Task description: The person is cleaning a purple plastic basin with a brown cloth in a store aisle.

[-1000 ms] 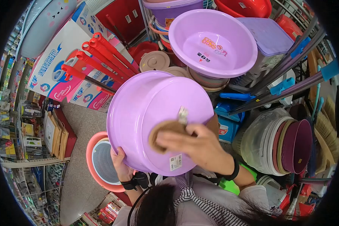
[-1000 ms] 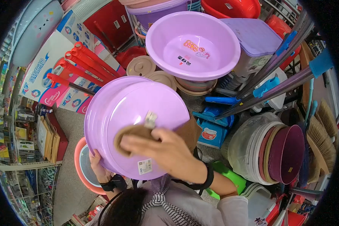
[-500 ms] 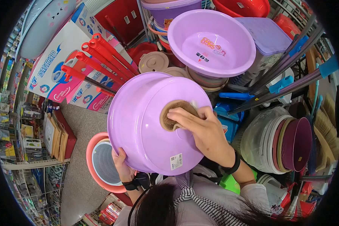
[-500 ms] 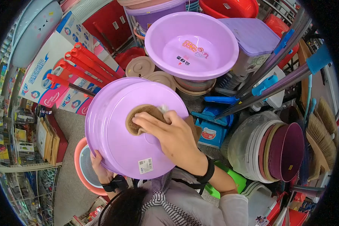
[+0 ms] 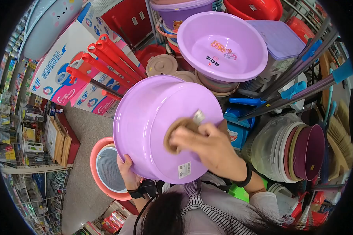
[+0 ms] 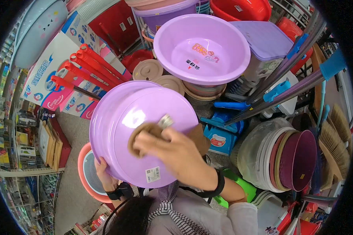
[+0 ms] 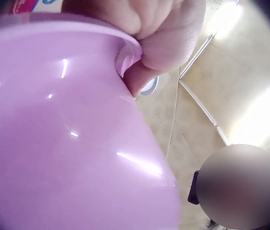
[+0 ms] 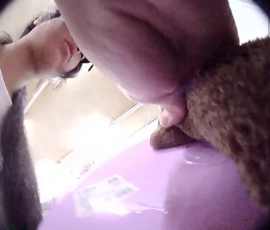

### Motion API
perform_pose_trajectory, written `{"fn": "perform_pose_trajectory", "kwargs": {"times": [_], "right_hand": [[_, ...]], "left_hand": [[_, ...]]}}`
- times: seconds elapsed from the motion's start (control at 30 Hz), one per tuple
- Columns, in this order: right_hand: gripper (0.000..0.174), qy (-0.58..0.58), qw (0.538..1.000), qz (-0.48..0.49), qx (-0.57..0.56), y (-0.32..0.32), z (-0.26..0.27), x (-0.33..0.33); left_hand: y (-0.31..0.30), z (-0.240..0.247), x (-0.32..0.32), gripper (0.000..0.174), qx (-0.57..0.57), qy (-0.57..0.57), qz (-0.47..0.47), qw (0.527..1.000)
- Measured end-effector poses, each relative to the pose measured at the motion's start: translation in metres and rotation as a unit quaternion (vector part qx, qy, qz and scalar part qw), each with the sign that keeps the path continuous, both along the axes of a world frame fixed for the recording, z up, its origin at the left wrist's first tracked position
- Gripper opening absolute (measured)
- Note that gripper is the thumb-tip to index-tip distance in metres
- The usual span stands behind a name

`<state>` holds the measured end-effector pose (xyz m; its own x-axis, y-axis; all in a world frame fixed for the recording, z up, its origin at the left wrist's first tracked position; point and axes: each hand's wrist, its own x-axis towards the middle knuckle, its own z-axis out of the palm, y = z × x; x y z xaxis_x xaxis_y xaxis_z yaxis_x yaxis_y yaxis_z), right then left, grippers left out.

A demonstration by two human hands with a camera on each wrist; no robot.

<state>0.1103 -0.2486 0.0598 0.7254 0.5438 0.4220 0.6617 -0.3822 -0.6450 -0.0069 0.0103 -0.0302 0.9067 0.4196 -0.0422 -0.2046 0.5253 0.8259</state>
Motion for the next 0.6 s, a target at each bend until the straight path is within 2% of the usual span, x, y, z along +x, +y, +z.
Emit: {"fn": "perform_pose_trajectory", "kwargs": {"times": [0.1, 0.2, 0.27, 0.33, 0.4, 0.47, 0.5, 0.6], "right_hand": [[0.052, 0.005, 0.991, 0.128, -0.034, 0.001, 0.002, -0.017], [0.053, 0.014, 0.988, 0.144, -0.045, -0.002, 0.004, -0.014], [0.052, 0.041, 0.989, 0.120, -0.076, -0.006, 0.006, -0.004], [0.051, 0.015, 0.999, 0.011, -0.028, -0.009, -0.001, 0.011], [0.050, 0.039, 0.999, -0.015, -0.008, -0.012, -0.005, 0.024], [0.049, 0.043, 0.995, -0.085, 0.035, -0.013, -0.008, 0.031], [0.047, 0.023, 0.995, -0.100, 0.003, -0.015, -0.011, 0.033], [0.048, 0.006, 0.997, -0.075, 0.019, -0.009, -0.011, 0.028]], "left_hand": [[0.003, -0.004, -0.002, 0.053, 0.001, 0.002, 0.010, 1.000], [-0.001, 0.001, -0.001, 0.056, -0.001, 0.002, 0.005, 1.000], [0.002, -0.005, -0.002, 0.055, 0.000, 0.001, 0.003, 1.000], [0.005, -0.009, -0.005, 0.053, 0.003, 0.001, 0.003, 1.000], [0.007, -0.011, -0.007, 0.055, 0.000, -0.009, -0.015, 1.000], [0.007, -0.012, -0.008, 0.055, 0.002, -0.011, -0.015, 1.000], [0.006, -0.013, -0.009, 0.055, 0.003, -0.013, -0.013, 1.000], [0.006, -0.009, -0.009, 0.057, 0.009, -0.002, -0.003, 1.000]]}}
